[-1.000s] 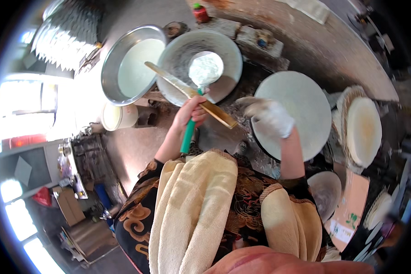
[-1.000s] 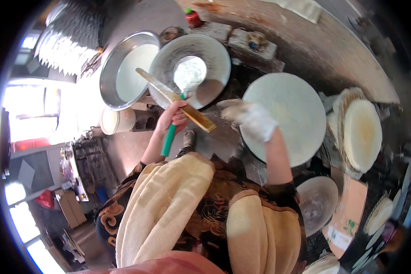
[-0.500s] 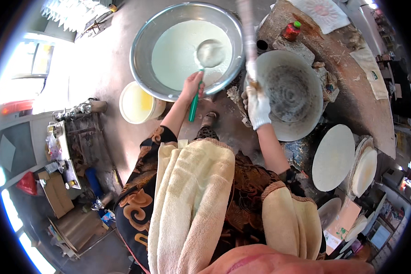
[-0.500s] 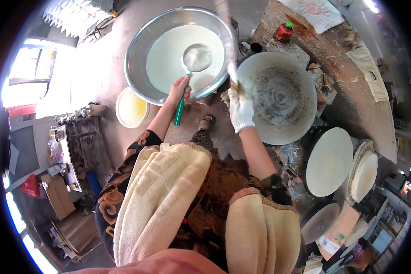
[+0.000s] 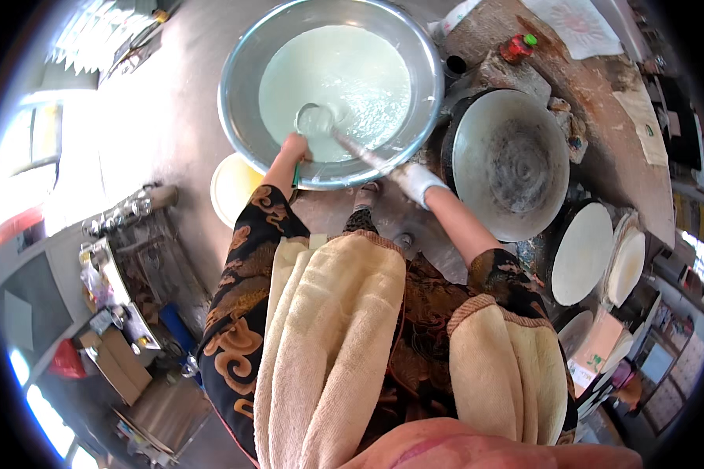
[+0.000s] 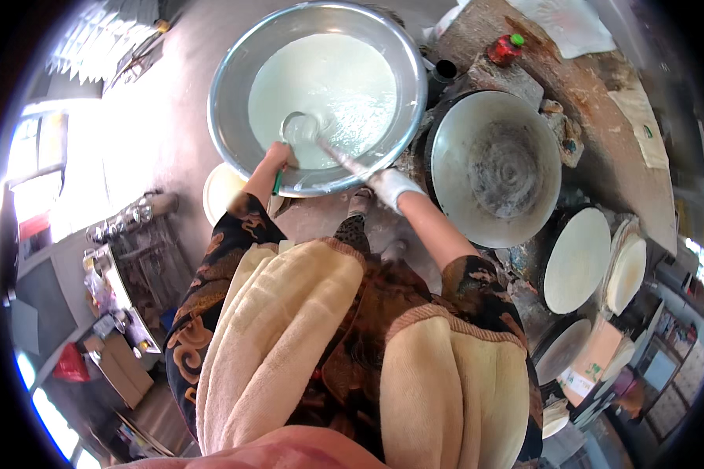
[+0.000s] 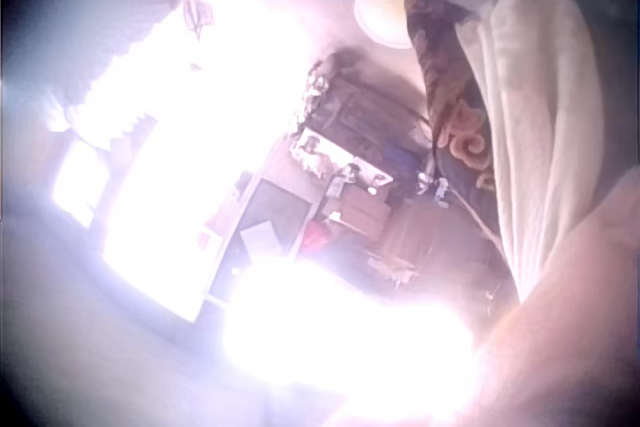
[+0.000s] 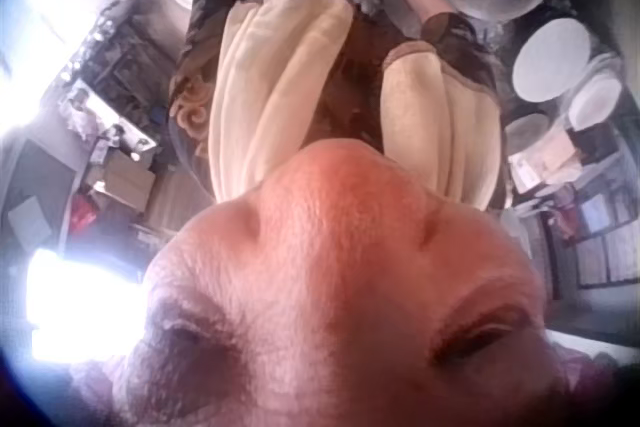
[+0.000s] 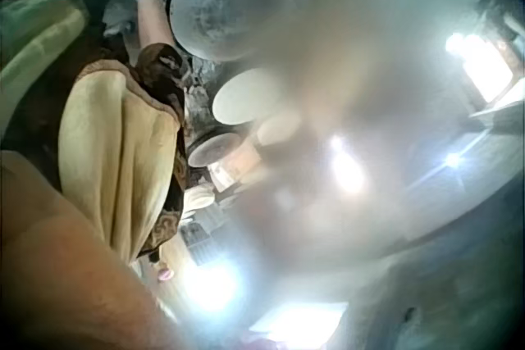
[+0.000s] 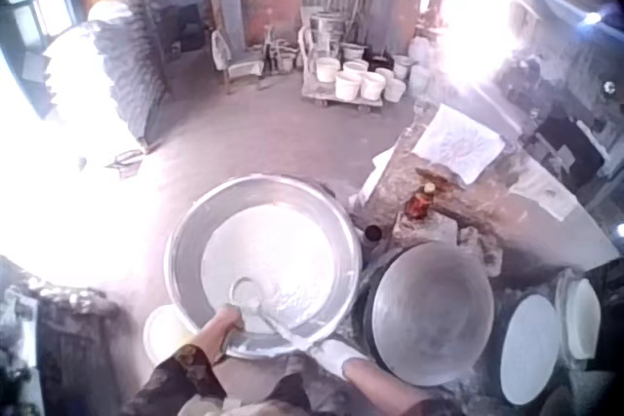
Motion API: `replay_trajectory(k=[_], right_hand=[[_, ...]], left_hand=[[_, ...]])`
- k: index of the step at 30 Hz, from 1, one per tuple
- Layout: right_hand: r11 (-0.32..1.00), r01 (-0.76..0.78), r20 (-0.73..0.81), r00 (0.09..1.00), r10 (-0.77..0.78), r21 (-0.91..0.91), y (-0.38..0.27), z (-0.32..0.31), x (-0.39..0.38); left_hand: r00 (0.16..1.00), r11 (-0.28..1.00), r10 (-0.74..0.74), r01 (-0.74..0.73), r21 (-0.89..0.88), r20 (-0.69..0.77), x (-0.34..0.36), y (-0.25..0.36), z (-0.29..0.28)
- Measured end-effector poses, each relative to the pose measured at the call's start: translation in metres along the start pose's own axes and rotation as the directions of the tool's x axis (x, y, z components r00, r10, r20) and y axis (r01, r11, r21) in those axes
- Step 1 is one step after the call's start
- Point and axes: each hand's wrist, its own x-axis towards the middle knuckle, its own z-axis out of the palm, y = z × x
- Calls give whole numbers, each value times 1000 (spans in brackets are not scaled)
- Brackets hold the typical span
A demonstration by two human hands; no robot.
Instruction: The person ladles batter onto a hot griddle and spreads it into a thin circle using a wooden tool. They then flip the crepe and stack it with others. The process is repeated continuously throughout the clip.
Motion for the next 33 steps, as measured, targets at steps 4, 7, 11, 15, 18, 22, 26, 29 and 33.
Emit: replay_trajectory(k=[4,7,11,15,18,22,26,29,33], right_hand=[[980,-3,40,999,-5,200,28,-2,19],[996,90,-105,991,-87,21,39,13,30],[977,166,-140,979,-147,137,54,39,23],[890,321,-297,928,-226,323,52,45,-4],[746,394,-275,918,-287,537,15,27,-50],[537,720,-526,691,-495,440,-18,-7,-100],[441,697,-457,710,-536,565,-32,-57,-164],[458,758,-492,651,-578,465,-26,-81,-191],[500,734,-461,678,-573,459,-21,-95,-180]], left_hand=[[987,955,100,-59,-292,128,6,2,28],[932,586,-15,301,-753,361,7,16,57],[922,437,65,317,-841,381,-13,57,65],[930,369,312,68,-927,193,-77,120,7],[860,329,509,-189,-925,5,-138,171,-70],[805,327,535,-478,-815,-257,-254,240,-174],[642,299,633,-718,-629,-432,-320,254,-265],[409,341,623,-909,-240,-666,-339,244,-300],[628,668,561,-728,-153,-539,-321,223,-264]])
